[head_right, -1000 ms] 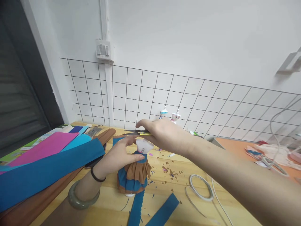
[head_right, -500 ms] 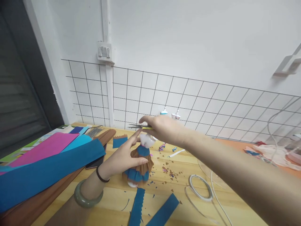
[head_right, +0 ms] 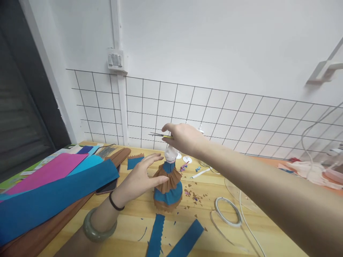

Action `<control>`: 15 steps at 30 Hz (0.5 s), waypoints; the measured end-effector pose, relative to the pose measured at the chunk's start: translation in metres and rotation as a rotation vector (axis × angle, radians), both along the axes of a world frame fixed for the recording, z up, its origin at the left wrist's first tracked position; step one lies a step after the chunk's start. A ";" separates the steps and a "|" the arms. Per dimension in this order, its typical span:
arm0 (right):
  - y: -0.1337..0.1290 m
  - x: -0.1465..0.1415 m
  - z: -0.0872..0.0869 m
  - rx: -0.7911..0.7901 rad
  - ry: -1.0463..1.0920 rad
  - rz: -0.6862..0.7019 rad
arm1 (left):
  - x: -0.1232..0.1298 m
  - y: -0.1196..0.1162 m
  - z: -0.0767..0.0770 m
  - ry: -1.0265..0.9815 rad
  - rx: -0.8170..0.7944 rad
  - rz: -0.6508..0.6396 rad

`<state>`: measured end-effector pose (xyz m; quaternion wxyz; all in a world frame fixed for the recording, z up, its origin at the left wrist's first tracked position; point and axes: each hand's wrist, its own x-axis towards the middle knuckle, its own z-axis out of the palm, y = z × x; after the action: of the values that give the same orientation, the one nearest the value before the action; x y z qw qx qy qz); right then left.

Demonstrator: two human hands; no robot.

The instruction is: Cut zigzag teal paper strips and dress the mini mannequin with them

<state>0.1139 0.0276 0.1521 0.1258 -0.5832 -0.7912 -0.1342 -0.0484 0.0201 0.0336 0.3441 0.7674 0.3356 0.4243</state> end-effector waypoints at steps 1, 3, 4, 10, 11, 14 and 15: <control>0.001 -0.002 0.000 0.004 -0.009 -0.016 | 0.001 0.000 -0.001 0.034 0.007 0.016; 0.003 -0.007 0.000 0.004 -0.012 -0.043 | 0.002 0.001 -0.001 0.064 0.014 0.039; 0.004 -0.009 0.001 0.005 -0.011 -0.059 | 0.002 0.002 -0.002 0.066 0.016 0.043; 0.008 -0.023 0.001 -0.031 -0.019 -0.175 | 0.003 0.004 0.000 -0.004 0.018 0.025; 0.008 -0.025 0.001 -0.041 -0.021 -0.194 | 0.003 0.005 0.000 -0.016 0.024 0.024; 0.009 -0.032 0.000 -0.081 -0.017 -0.244 | 0.003 0.006 -0.001 -0.036 0.049 0.002; 0.009 -0.034 0.000 -0.095 -0.013 -0.254 | 0.003 0.007 -0.001 -0.044 0.050 -0.003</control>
<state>0.0797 0.0365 0.1517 0.0749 -0.6830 -0.7174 -0.1153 -0.0457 0.0270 0.0322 0.3325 0.7669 0.3162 0.4488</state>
